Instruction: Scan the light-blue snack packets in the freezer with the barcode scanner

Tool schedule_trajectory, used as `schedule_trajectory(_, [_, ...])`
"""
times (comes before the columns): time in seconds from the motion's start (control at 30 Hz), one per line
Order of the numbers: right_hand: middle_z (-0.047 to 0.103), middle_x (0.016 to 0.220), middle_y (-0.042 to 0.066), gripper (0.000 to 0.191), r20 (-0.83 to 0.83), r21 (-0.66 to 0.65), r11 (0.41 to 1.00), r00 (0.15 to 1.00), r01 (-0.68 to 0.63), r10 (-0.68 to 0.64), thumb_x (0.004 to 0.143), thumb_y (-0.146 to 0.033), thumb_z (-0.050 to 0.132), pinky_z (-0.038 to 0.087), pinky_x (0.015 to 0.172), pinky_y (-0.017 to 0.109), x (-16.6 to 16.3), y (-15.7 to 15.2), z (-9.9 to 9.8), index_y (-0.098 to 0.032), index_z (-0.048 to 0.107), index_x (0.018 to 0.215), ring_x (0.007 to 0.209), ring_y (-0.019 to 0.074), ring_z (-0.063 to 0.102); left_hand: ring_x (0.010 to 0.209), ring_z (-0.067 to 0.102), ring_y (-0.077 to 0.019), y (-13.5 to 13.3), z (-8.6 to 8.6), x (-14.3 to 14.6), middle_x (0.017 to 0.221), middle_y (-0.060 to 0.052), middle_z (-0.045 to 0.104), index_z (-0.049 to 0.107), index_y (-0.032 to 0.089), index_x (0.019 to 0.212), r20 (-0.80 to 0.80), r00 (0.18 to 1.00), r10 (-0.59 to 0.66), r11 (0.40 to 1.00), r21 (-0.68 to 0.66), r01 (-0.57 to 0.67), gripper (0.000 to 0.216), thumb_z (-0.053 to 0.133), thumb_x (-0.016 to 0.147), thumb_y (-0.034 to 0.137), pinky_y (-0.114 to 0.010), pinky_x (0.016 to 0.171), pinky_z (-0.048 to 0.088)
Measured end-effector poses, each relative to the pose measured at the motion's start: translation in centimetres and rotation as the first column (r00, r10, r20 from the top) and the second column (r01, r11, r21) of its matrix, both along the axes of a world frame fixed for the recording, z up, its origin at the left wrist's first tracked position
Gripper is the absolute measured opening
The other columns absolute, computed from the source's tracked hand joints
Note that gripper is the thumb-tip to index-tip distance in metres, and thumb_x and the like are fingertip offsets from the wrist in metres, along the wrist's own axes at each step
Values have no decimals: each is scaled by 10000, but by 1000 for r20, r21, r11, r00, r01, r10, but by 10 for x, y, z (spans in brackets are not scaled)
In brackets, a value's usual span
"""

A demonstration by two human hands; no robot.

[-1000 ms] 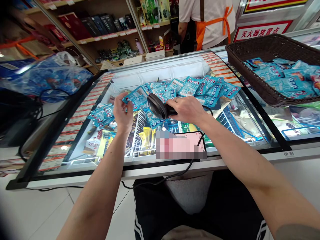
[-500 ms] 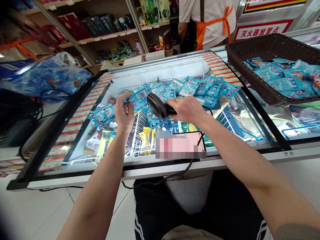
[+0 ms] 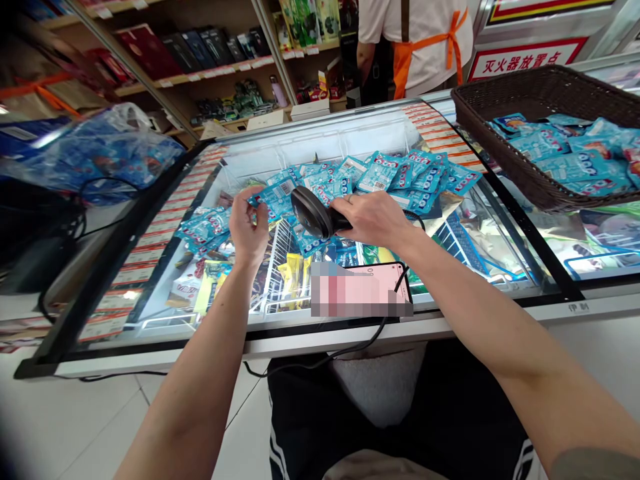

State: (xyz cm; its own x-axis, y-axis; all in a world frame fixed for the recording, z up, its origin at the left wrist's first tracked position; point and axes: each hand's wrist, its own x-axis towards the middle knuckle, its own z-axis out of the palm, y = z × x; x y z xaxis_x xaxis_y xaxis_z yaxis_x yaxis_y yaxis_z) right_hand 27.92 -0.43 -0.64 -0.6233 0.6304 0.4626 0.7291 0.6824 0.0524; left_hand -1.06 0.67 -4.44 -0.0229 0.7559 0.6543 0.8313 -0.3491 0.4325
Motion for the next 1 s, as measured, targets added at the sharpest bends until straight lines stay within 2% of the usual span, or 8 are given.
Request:
schedule_trajectory(0.17, [721, 960, 58, 354, 0, 15, 1000, 1000, 11, -11, 856, -393, 522, 262, 564, 302, 1, 0, -1, -189, 625, 1127, 803, 212, 646, 959, 604, -176, 0, 5, -11, 1200, -100, 591, 486, 208, 1273, 100, 978, 181, 977, 94, -190, 369, 361, 941, 309, -323, 848, 494])
schedule_trajectory(0.3, [722, 944, 59, 350, 9, 1, 999, 999, 35, -35, 847, -387, 516, 267, 563, 303, 1, 1, -2, -190, 636, 1110, 789, 212, 640, 1051, 586, -234, 0, 6, -34, 1191, -127, 576, 486, 173, 1271, 218, 924, 313, 937, 89, -339, 392, 364, 907, 256, -424, 958, 460])
schedule_trajectory(0.5, [726, 940, 66, 358, 12, 1, 999, 999, 49, -49, 850, -385, 494, 280, 562, 302, 2, 4, -5, -187, 644, 1107, 792, 219, 644, 1155, 551, -312, -3, -1, -62, 1148, -150, 610, 578, 179, 1162, 134, 866, 481, 875, -21, -483, 355, 434, 838, 195, -554, 1037, 393])
schedule_trajectory(0.6, [727, 932, 67, 357, 17, 9, 999, 999, 49, -49, 848, -385, 497, 283, 562, 302, 2, 5, -7, -187, 647, 1105, 789, 219, 645, 1205, 489, -386, -8, -3, -62, 1199, -214, 537, 603, 150, 1141, 82, 799, 595, 803, -99, -588, 335, 464, 844, 222, -662, 1017, 318])
schedule_trajectory(0.67, [726, 928, 65, 351, 12, 14, 999, 999, 49, -50, 846, -385, 502, 284, 562, 304, 1, 5, -7, -191, 649, 1099, 778, 216, 644, 1253, 431, -408, -13, -2, -58, 1267, -218, 487, 615, 167, 1147, 24, 777, 629, 777, -61, -626, 335, 497, 841, 235, -671, 1005, 297])
schedule_trajectory(0.8, [726, 928, 60, 343, 13, 15, 998, 998, 55, -55, 844, -391, 508, 285, 561, 306, 1, 5, -8, -197, 651, 1089, 771, 214, 642, 1286, 426, -352, -16, 4, -44, 1359, -142, 496, 604, 259, 1203, -114, 857, 503, 864, 30, -503, 338, 481, 893, 306, -604, 1046, 286])
schedule_trajectory(0.9, [726, 931, 61, 346, 20, 14, 999, 999, 42, -43, 845, -393, 510, 289, 567, 305, 0, 5, -8, -198, 651, 1094, 773, 215, 639, 1285, 464, -306, -10, 4, -32, 1373, -109, 537, 581, 269, 1257, -217, 923, 317, 946, 3, -324, 396, 411, 937, 429, -540, 1068, 298])
schedule_trajectory(1.0, [725, 930, 62, 347, 11, 18, 999, 999, 37, -37, 847, -393, 513, 289, 573, 304, 1, 6, -9, -199, 651, 1099, 770, 216, 634, 1304, 474, -268, -2, -2, -23, 1397, -86, 547, 554, 267, 1301, -285, 940, 187, 977, -45, -208, 459, 366, 947, 490, -484, 1101, 275])
